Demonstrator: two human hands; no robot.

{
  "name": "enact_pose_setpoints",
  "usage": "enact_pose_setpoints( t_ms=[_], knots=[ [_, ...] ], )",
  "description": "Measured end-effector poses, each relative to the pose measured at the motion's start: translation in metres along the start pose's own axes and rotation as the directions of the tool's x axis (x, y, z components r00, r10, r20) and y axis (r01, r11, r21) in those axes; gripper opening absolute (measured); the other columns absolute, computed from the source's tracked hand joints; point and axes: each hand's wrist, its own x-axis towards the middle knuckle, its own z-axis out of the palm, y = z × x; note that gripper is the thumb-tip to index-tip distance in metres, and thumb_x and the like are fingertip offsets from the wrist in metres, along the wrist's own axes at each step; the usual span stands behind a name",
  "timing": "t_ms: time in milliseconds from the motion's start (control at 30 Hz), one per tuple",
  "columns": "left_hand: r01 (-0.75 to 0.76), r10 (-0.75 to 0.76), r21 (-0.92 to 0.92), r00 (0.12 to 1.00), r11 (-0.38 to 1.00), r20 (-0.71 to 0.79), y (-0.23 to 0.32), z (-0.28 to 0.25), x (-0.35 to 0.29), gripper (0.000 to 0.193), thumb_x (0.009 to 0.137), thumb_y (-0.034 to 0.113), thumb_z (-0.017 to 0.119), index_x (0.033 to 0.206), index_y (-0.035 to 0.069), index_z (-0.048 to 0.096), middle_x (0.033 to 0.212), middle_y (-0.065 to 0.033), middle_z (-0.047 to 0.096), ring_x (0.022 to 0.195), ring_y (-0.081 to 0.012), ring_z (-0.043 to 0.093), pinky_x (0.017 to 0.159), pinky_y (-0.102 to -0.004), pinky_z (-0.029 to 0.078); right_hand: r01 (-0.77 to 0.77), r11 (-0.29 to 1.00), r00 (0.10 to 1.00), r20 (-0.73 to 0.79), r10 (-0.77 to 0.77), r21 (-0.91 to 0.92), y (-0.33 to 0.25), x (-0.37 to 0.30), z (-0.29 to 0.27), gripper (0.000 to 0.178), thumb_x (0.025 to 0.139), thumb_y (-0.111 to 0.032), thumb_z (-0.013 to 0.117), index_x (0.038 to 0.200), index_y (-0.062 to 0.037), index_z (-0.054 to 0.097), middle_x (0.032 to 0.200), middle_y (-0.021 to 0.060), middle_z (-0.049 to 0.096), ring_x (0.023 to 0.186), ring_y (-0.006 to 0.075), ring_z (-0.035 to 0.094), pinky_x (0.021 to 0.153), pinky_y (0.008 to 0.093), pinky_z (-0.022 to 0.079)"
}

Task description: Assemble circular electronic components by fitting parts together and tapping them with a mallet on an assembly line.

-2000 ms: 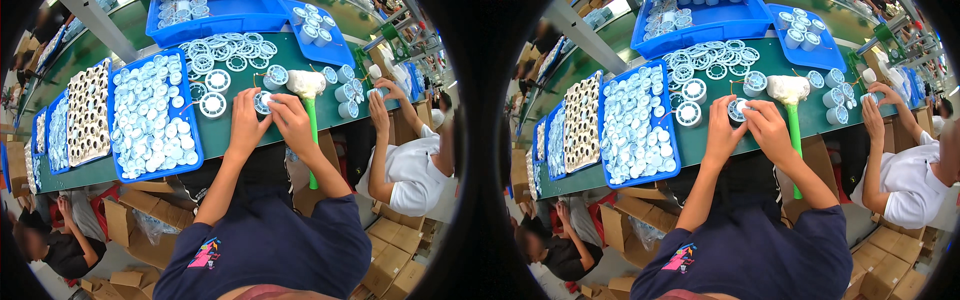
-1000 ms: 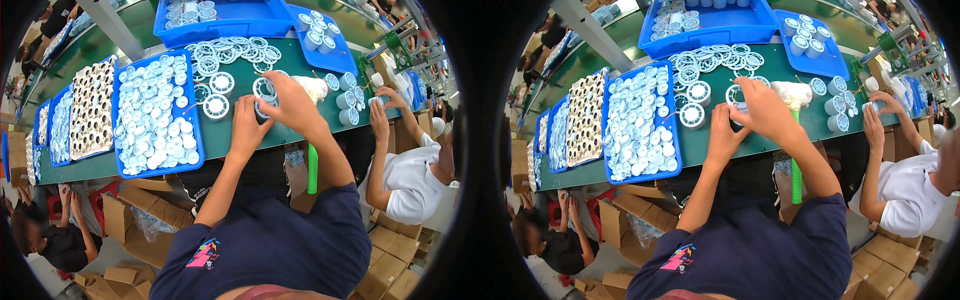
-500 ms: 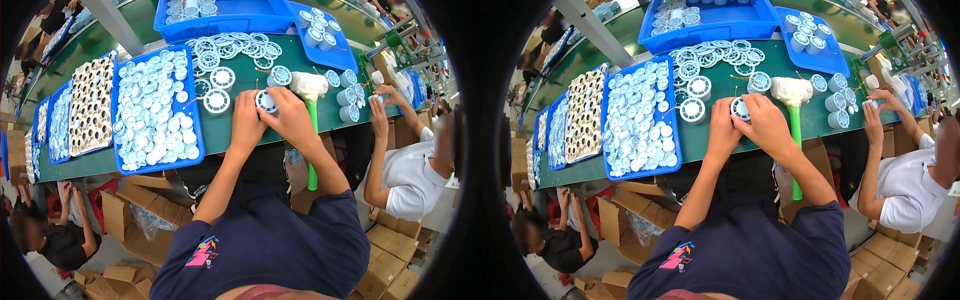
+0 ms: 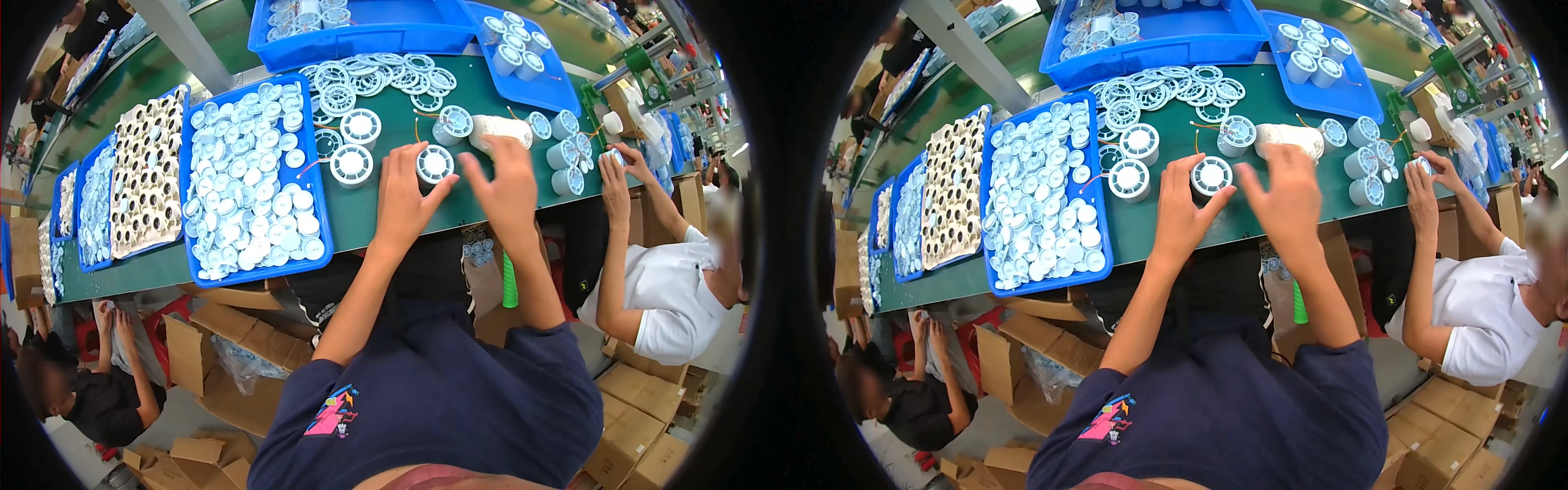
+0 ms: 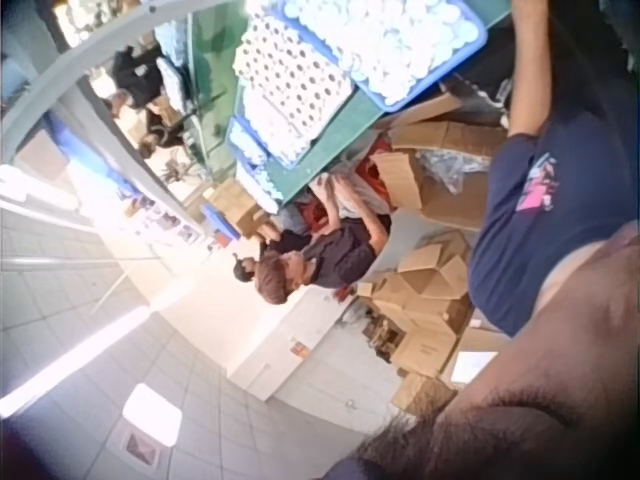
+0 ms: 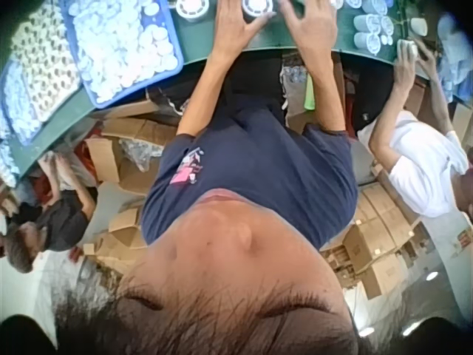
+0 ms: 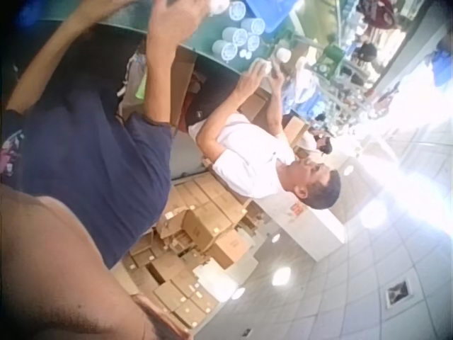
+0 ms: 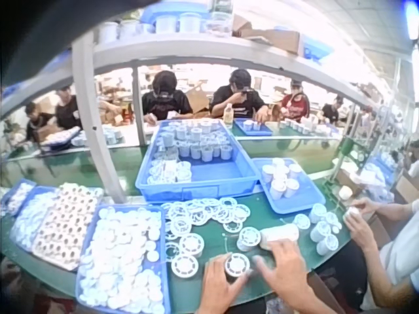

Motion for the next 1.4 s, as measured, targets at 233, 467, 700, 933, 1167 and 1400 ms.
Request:
enact_pose_setpoints(
  t_ms=[233, 467, 700, 933, 1167, 1400],
  knots=[
    [-0.023, 0.023, -0.027, 1.000, 0.999, -0.002, 0.001, -0.001, 0.003, 0.065, 0.081, 0.027, 0.088, 0.131, 0.001, 0.056, 0.125, -0.0193, 0.060, 0.113, -0.0397, 0.056, 0.098, -0.0480, 0.047, -0.291, 0.949, 0.949, 0.090, 0.302, -0.117, 0.053, -0.044, -0.004, 0.059, 0.093, -0.015, 0.071, 0.145, 0.0011, 0.048, 0.110, 0.0248, 0.061, 0.092, 0.0425, 0.064, 0.083, 0.0493, 0.053],
    [-0.055, 0.055, 0.044, 0.998, 0.998, 0.006, 0.001, -0.002, 0.001, 0.068, 0.080, 0.031, 0.089, 0.133, 0.000, 0.059, 0.123, -0.0177, 0.065, 0.111, -0.0374, 0.061, 0.095, -0.0464, 0.051, -0.497, 0.747, 0.865, 0.189, 0.464, 0.441, 0.046, -0.043, -0.031, 0.045, 0.087, -0.008, 0.068, 0.128, 0.0070, 0.055, 0.081, 0.0208, 0.068, 0.072, 0.0337, 0.069, 0.069, 0.0406, 0.052],
    [-0.046, 0.046, 0.006, 0.999, 0.999, -0.007, -0.001, -0.003, -0.001, 0.070, 0.078, 0.030, 0.090, 0.134, 0.000, 0.061, 0.125, -0.0175, 0.065, 0.111, -0.0375, 0.063, 0.095, -0.0462, 0.052, -0.357, 0.864, 0.923, 0.280, 0.266, 0.355, 0.046, -0.020, -0.041, 0.035, 0.088, -0.010, 0.068, 0.120, 0.0049, 0.062, 0.095, 0.0263, 0.072, 0.089, 0.0431, 0.071, 0.081, 0.0424, 0.054],
    [0.120, -0.116, -0.052, 0.991, 0.991, 0.071, -0.002, -0.005, -0.004, 0.088, 0.078, 0.017, 0.091, 0.150, 0.002, 0.043, 0.125, -0.0172, 0.067, 0.114, -0.0358, 0.065, 0.099, -0.0459, 0.051, -0.217, 0.962, 0.895, 0.427, 0.127, 0.167, 0.035, 0.027, -0.059, 0.042, 0.087, -0.007, 0.069, 0.126, 0.0034, 0.058, 0.091, 0.0300, 0.071, 0.089, 0.0489, 0.069, 0.074, 0.0489, 0.054],
    [0.136, -0.131, -0.051, 0.988, 0.989, 0.082, -0.003, -0.003, -0.004, 0.096, 0.076, 0.017, 0.092, 0.152, 0.000, 0.036, 0.122, -0.0177, 0.069, 0.114, -0.0361, 0.065, 0.099, -0.0452, 0.051, 0.217, 0.970, 0.843, 0.522, -0.131, -0.107, 0.003, 0.075, -0.057, 0.033, 0.089, -0.012, 0.070, 0.116, -0.0001, 0.055, 0.084, 0.0259, 0.070, 0.086, 0.0482, 0.069, 0.074, 0.0561, 0.056],
    [0.212, -0.194, -0.135, 0.972, 0.968, 0.134, -0.003, -0.005, -0.001, 0.092, 0.074, 0.014, 0.092, 0.148, -0.005, 0.040, 0.121, -0.0212, 0.068, 0.107, -0.0430, 0.065, 0.094, -0.0483, 0.050, 0.324, 0.931, 0.800, 0.574, -0.174, -0.170, -0.019, 0.060, -0.049, 0.037, 0.086, -0.013, 0.076, 0.116, -0.0064, 0.055, 0.084, 0.0204, 0.070, 0.077, 0.0420, 0.071, 0.063, 0.0520, 0.055]
  ],
)
